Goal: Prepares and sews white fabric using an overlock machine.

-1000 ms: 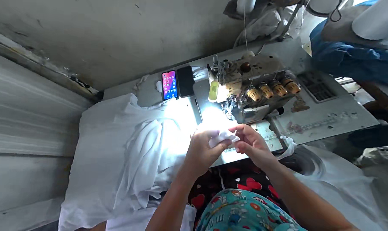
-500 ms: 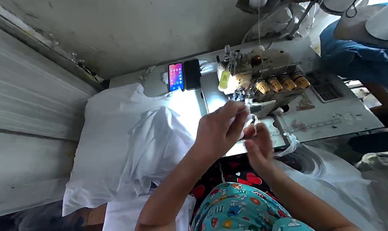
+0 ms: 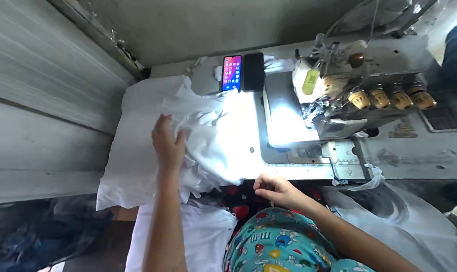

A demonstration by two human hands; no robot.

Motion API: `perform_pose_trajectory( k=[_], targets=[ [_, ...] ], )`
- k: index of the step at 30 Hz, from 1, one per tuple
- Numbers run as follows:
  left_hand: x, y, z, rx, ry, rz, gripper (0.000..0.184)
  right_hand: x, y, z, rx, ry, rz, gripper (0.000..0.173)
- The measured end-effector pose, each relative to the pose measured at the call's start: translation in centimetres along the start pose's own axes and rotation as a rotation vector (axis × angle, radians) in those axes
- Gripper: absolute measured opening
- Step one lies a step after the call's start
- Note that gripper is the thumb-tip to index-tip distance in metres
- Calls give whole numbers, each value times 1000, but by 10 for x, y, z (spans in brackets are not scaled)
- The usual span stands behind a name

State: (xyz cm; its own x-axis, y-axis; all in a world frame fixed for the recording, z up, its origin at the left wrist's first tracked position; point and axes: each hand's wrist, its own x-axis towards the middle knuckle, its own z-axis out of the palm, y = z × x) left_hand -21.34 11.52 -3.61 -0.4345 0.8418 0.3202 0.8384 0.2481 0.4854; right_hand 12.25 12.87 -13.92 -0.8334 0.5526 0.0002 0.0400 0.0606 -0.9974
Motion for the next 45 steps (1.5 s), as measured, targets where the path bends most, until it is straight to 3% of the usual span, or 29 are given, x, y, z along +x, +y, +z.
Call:
perform_pose_trajectory(
  k=[2, 5, 9, 11, 13, 17, 20, 22, 24, 26, 30, 32, 39, 42, 45],
  targets=[
    [-44, -3, 3, -34, 72, 110, 39, 3, -3, 1, -28, 50, 2, 23],
    [-122, 6, 17, -119, 140, 195, 25, 8, -5, 2, -14, -11, 59, 23],
    [-213, 3, 65, -212, 82, -29, 25, 11, -1, 13, -24, -103, 84, 24],
    [-236, -4, 90, -229, 73, -230, 48, 9, 1, 18, -3, -110, 61, 23],
    [-235, -6, 107, -254, 20, -416, 63, 10, 0, 21, 16, -116, 54, 23],
    [-214, -2, 119, -345, -68, -566, 30, 8, -7, 17, 16, -105, 39, 23],
    [-201, 15, 93, -619, -234, -710, 21, 6, -5, 17, 21, -11, -58, 23],
    [-195, 38, 64, -962, -353, -828, 8, 4, 1, 21, -21, 32, -184, 40],
    [-191, 61, 38, -1226, -405, -917, 12, 2, 5, 28, -73, 16, -297, 63],
    [-190, 76, 24, -1345, -393, -910, 15, 1, 6, 36, -72, 11, -355, 63],
    [-189, 83, 22, -1290, -377, -730, 14, 0, -2, 38, 41, 89, -374, 28],
    [-186, 81, 23, -1236, -392, -647, 13, 1, -6, 30, 99, 85, -380, 20],
    [-171, 86, 27, -1236, -466, -546, 11, -4, -12, 15, 375, 84, -248, 18],
    [-172, 92, 29, -1264, -444, -567, 10, -8, -15, 17, 240, 41, -256, 42],
    [-174, 93, 32, -1260, -427, -560, 10, -9, -16, 16, 94, 110, -307, 19]
  ],
)
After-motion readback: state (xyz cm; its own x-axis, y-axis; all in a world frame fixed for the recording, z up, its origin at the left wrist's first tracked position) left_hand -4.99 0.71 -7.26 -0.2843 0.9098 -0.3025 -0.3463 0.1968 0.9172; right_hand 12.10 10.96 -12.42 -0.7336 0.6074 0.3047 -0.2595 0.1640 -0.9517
